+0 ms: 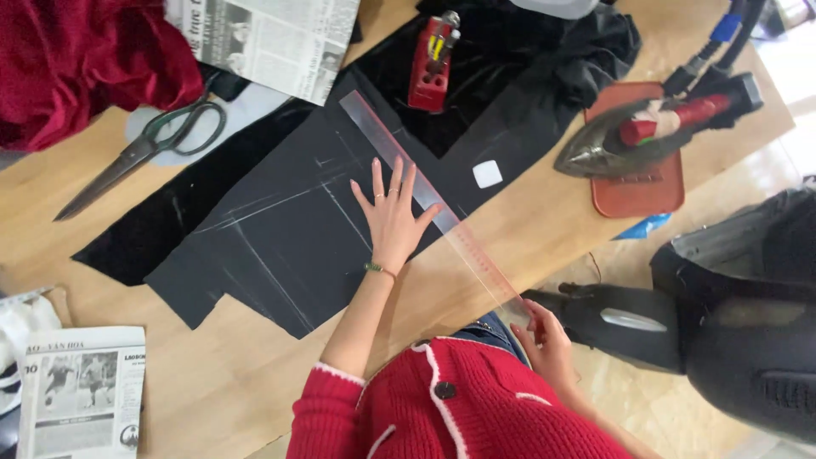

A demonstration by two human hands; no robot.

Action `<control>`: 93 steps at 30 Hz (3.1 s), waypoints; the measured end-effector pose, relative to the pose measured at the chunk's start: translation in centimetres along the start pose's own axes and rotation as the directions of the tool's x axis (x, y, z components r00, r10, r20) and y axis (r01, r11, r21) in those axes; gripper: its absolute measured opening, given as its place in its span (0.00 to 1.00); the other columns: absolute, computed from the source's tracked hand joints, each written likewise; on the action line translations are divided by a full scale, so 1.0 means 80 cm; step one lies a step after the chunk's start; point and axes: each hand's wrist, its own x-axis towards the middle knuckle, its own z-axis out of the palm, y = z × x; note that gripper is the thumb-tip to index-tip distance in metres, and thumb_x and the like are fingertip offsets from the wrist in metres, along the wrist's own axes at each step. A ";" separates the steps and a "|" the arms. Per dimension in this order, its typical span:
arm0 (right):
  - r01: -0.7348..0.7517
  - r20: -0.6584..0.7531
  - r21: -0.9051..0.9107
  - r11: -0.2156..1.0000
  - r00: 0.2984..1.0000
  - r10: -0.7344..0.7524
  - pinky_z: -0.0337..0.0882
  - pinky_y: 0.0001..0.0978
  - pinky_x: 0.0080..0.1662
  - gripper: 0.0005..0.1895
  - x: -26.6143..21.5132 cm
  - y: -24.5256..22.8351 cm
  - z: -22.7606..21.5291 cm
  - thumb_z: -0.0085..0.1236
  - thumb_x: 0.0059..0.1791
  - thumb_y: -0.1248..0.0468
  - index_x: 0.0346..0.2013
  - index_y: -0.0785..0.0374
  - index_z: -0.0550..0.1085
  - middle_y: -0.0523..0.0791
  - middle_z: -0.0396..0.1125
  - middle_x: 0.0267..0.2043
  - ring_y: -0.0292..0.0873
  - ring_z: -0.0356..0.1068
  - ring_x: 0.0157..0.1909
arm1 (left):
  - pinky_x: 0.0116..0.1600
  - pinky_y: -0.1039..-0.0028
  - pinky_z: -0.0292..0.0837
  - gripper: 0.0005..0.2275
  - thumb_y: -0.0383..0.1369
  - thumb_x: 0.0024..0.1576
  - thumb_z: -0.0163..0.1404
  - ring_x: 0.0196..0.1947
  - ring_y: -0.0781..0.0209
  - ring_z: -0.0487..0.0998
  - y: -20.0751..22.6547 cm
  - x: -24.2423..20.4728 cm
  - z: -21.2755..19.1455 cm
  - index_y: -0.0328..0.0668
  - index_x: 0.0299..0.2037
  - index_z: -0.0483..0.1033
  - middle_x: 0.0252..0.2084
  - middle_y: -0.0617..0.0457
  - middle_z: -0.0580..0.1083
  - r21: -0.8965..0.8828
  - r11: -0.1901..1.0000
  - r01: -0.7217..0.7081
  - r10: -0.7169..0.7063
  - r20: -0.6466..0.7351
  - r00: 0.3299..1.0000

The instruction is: The person marks a piece of black fabric with chalk and a ruler, then uses scissors to cut the fabric along the marked lines. The person handles the fabric, ruler, chalk, and scissors throughout the process.

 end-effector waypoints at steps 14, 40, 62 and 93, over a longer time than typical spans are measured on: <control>0.575 -0.110 -0.271 0.772 0.778 -0.618 0.66 0.43 0.56 0.18 0.227 -0.136 0.022 0.61 0.54 0.56 0.56 0.59 0.72 0.46 0.64 0.47 0.51 0.67 0.52 | 0.71 0.27 0.24 0.47 0.65 0.50 0.55 0.79 0.49 0.42 0.007 0.020 -0.005 0.56 0.76 0.48 0.77 0.58 0.55 -0.038 0.997 0.064 -0.052 0.245 0.968; 0.211 0.103 0.443 0.871 0.953 -0.284 0.81 0.27 0.37 0.18 0.299 -0.215 0.095 0.63 0.50 0.73 0.54 0.69 0.72 0.52 0.74 0.36 0.40 0.77 0.33 | 0.74 0.31 0.26 0.43 0.64 0.48 0.57 0.79 0.52 0.43 0.008 0.022 -0.004 0.54 0.71 0.59 0.78 0.59 0.53 -0.068 0.992 0.105 -0.088 0.217 0.972; 0.524 0.264 0.094 0.847 0.807 -0.528 0.75 0.29 0.28 0.14 0.358 -0.294 0.160 0.59 0.50 0.70 0.51 0.60 0.75 0.46 0.70 0.27 0.39 0.74 0.21 | 0.71 0.25 0.27 0.45 0.70 0.44 0.53 0.78 0.54 0.46 0.012 0.032 0.004 0.58 0.70 0.59 0.77 0.63 0.54 0.083 0.989 0.123 -0.140 0.246 0.959; 0.436 0.470 0.047 0.899 0.785 -0.405 0.72 0.29 0.27 0.14 0.294 -0.224 0.067 0.60 0.48 0.71 0.48 0.65 0.74 0.46 0.71 0.25 0.40 0.73 0.20 | 0.63 0.12 0.31 0.43 0.60 0.43 0.63 0.75 0.44 0.50 0.026 0.040 -0.005 0.47 0.66 0.64 0.75 0.56 0.58 0.053 0.985 0.165 -0.173 0.285 0.943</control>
